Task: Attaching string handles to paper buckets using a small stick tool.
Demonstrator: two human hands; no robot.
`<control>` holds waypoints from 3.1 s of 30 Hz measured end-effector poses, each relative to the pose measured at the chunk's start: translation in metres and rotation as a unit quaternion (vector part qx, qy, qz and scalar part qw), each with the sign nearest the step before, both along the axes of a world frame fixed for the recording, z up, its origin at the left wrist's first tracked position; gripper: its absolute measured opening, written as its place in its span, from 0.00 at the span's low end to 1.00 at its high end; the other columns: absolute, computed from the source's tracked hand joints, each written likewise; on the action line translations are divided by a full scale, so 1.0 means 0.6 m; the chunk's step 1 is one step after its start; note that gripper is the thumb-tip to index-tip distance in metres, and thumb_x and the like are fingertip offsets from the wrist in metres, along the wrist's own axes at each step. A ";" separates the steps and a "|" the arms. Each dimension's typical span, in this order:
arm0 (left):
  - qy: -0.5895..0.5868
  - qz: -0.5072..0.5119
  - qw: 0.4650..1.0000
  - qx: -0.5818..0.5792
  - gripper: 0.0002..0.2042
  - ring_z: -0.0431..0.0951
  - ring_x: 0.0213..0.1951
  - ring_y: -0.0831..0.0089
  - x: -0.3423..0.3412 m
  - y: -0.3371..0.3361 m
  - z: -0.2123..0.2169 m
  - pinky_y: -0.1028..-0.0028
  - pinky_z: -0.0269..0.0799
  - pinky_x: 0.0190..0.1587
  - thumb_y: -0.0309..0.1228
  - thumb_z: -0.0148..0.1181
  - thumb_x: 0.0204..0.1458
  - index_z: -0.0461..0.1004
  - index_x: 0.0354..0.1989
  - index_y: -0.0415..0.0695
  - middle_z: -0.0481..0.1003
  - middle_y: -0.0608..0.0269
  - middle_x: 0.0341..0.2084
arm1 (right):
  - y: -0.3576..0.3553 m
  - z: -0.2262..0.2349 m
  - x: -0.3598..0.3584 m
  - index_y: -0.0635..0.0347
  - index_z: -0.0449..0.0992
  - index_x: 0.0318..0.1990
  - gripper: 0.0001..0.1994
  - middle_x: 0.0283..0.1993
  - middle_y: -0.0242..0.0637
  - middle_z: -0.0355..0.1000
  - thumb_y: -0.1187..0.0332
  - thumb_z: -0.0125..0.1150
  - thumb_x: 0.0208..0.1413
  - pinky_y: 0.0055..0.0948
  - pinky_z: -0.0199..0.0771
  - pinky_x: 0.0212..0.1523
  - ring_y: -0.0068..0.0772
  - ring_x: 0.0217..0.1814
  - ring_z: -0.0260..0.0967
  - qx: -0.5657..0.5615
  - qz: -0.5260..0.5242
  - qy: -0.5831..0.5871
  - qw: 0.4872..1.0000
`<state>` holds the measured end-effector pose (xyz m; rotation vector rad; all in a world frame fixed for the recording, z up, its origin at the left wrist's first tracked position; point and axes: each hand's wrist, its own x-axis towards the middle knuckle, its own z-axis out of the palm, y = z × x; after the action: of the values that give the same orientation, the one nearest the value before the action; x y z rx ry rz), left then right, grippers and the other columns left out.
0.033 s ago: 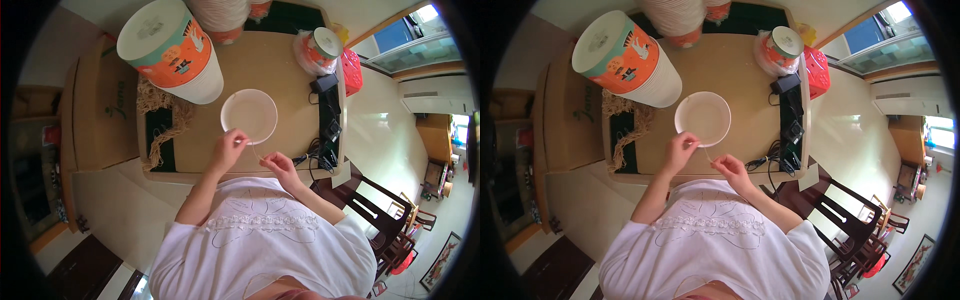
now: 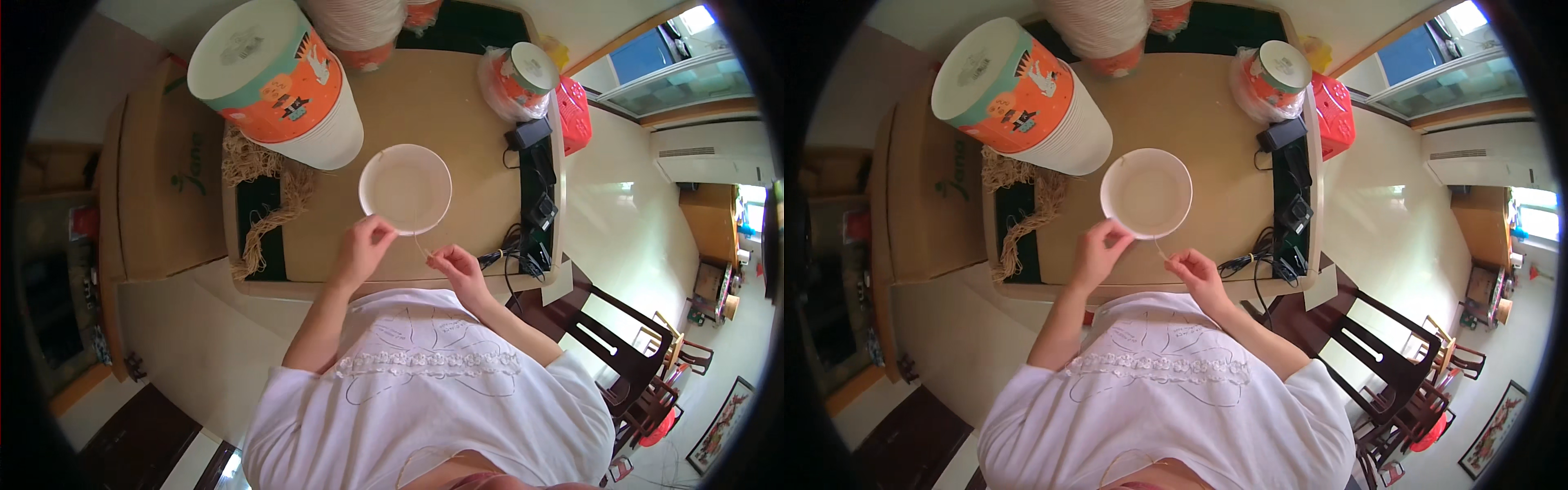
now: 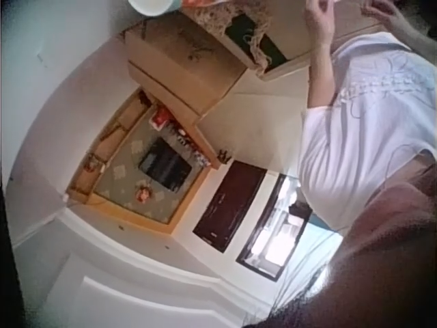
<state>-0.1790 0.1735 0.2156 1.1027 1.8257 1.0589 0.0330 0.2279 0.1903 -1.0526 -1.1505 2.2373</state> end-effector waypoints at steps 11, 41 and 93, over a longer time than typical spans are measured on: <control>0.228 -0.075 0.964 -0.117 0.04 0.74 0.35 0.60 0.000 -0.035 0.003 0.65 0.70 0.36 0.24 0.62 0.43 0.75 0.28 0.44 0.72 0.59 0.27 | 0.011 -0.091 -0.015 0.65 0.71 0.34 0.07 0.26 0.28 0.68 0.69 0.57 0.58 0.18 0.64 0.30 0.18 0.27 0.63 0.023 -0.073 -0.108 0.991; 0.255 -0.156 0.953 0.039 0.10 0.75 0.41 0.63 0.047 0.064 -0.062 0.65 0.68 0.43 0.25 0.62 0.41 0.77 0.35 0.44 0.76 0.60 0.31 | 0.022 -0.085 -0.028 0.62 0.74 0.34 0.05 0.25 0.22 0.67 0.70 0.60 0.56 0.13 0.55 0.24 0.09 0.25 0.59 0.095 -0.131 -0.101 0.982; 0.066 -0.148 0.987 -0.010 0.04 0.78 0.30 0.57 0.035 0.061 -0.050 0.65 0.73 0.32 0.25 0.52 0.55 0.70 0.36 0.41 0.77 0.55 0.28 | 0.061 0.030 -0.025 0.57 0.75 0.41 0.09 0.43 0.39 0.71 0.72 0.61 0.51 0.33 0.70 0.45 0.37 0.46 0.68 0.559 0.086 -0.287 0.774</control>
<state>-0.1583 0.2101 0.1858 1.4097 1.7015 0.8082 0.0180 0.2647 0.2085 -1.0498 -2.4241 0.8454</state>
